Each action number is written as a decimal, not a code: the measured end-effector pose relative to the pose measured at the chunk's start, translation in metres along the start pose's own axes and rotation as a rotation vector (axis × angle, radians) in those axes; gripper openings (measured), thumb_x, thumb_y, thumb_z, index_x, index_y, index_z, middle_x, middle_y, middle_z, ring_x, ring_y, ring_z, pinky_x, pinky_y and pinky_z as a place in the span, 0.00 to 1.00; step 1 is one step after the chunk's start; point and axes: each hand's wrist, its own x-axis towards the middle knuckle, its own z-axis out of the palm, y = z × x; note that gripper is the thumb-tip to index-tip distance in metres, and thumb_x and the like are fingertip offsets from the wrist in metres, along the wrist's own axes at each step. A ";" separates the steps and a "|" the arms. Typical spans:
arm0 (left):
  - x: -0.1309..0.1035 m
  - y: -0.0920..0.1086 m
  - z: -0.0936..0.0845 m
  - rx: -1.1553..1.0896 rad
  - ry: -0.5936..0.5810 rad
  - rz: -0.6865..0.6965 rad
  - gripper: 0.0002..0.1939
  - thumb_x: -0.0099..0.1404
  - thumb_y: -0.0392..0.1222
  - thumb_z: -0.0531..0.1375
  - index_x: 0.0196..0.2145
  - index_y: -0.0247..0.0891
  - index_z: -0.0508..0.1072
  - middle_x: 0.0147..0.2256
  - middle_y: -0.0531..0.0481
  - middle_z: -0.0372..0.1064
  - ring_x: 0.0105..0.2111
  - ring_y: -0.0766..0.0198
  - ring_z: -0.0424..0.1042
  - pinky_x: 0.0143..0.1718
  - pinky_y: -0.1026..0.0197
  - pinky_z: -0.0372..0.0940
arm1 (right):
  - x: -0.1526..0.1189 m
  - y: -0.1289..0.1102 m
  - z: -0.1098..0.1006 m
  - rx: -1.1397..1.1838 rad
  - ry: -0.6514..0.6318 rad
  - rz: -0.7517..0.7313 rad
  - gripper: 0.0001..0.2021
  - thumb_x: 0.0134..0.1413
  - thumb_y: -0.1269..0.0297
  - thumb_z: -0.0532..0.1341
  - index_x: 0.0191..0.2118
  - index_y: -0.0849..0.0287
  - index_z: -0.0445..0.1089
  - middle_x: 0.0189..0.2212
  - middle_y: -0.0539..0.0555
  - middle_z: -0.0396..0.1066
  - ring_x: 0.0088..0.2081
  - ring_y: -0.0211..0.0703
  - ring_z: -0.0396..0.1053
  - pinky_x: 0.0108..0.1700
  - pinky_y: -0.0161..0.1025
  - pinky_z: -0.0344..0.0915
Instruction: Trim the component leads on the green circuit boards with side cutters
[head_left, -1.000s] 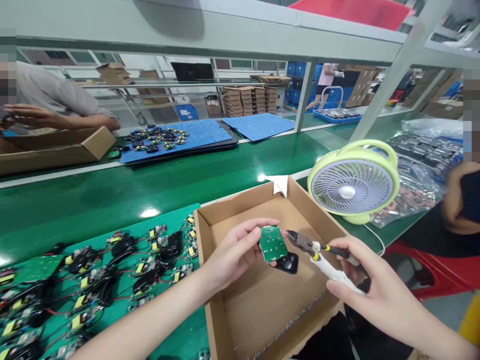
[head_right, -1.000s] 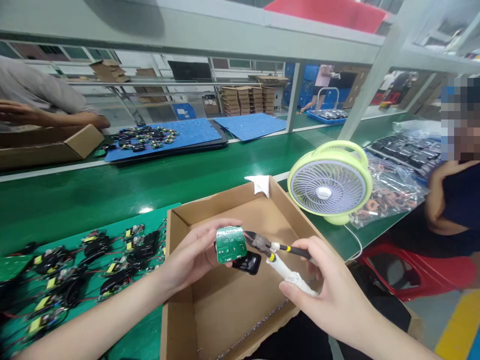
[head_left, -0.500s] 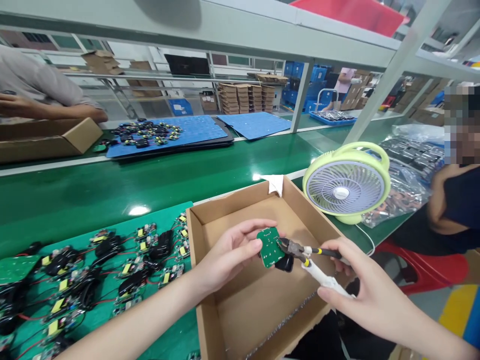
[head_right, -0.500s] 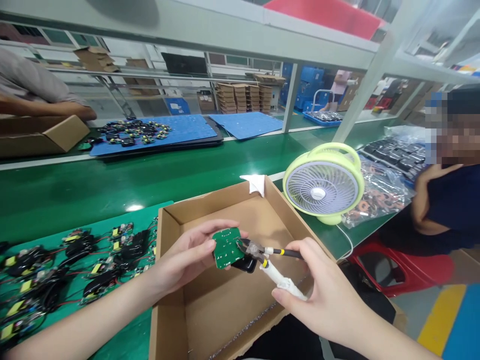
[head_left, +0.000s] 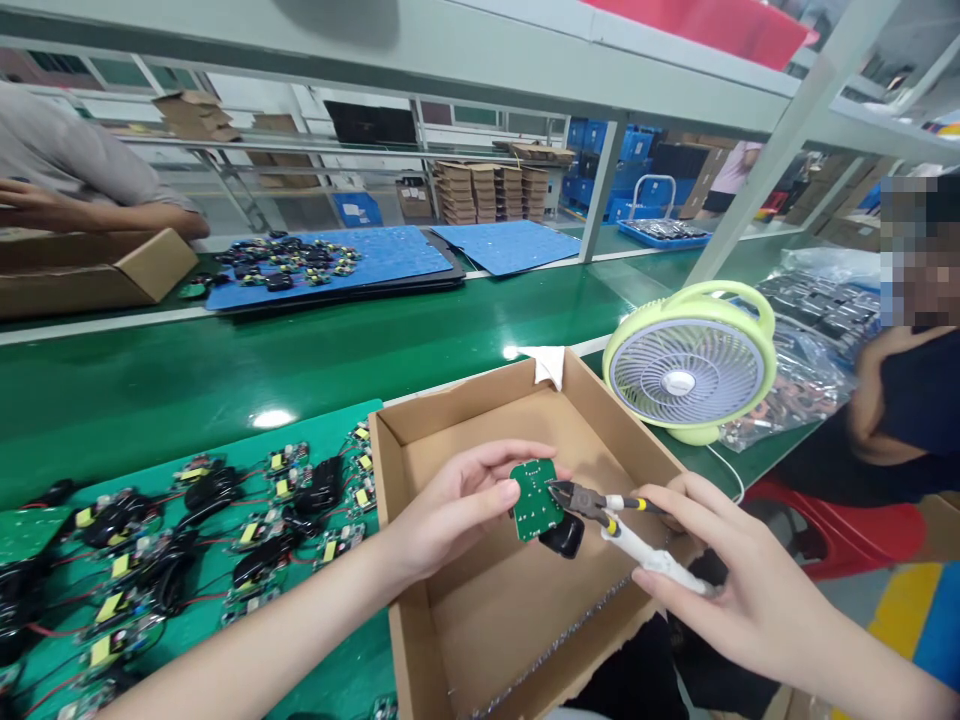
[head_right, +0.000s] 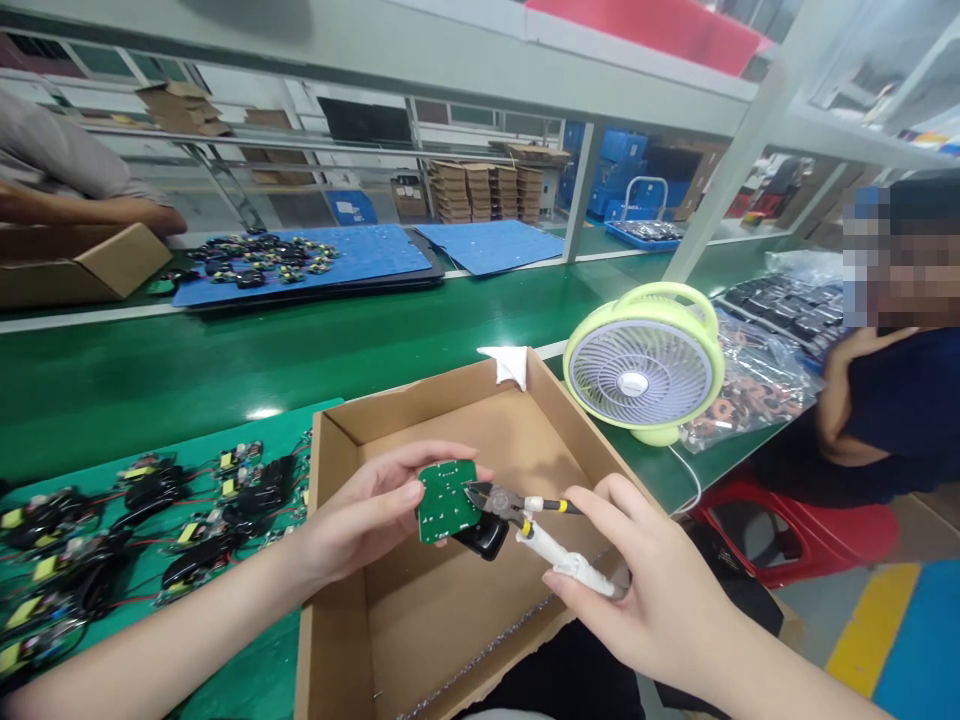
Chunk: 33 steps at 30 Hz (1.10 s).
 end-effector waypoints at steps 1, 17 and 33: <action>0.000 0.000 0.000 -0.003 -0.006 -0.005 0.17 0.67 0.46 0.66 0.53 0.42 0.78 0.49 0.45 0.79 0.42 0.62 0.79 0.48 0.63 0.71 | -0.001 0.000 0.000 0.012 -0.005 0.010 0.17 0.65 0.60 0.62 0.58 0.51 0.65 0.43 0.55 0.67 0.41 0.45 0.72 0.36 0.36 0.75; -0.005 0.001 0.001 0.078 -0.047 0.079 0.18 0.67 0.47 0.66 0.54 0.46 0.77 0.53 0.45 0.77 0.52 0.57 0.77 0.53 0.59 0.72 | -0.011 -0.007 0.000 -0.031 0.094 -0.034 0.22 0.64 0.61 0.63 0.62 0.51 0.65 0.45 0.57 0.67 0.39 0.43 0.74 0.36 0.33 0.76; -0.007 0.004 0.004 0.089 -0.083 0.103 0.18 0.68 0.45 0.65 0.55 0.45 0.77 0.55 0.43 0.76 0.57 0.53 0.74 0.54 0.57 0.71 | -0.013 -0.009 -0.002 -0.129 0.106 -0.111 0.20 0.65 0.63 0.61 0.61 0.55 0.64 0.43 0.59 0.67 0.35 0.45 0.74 0.34 0.36 0.76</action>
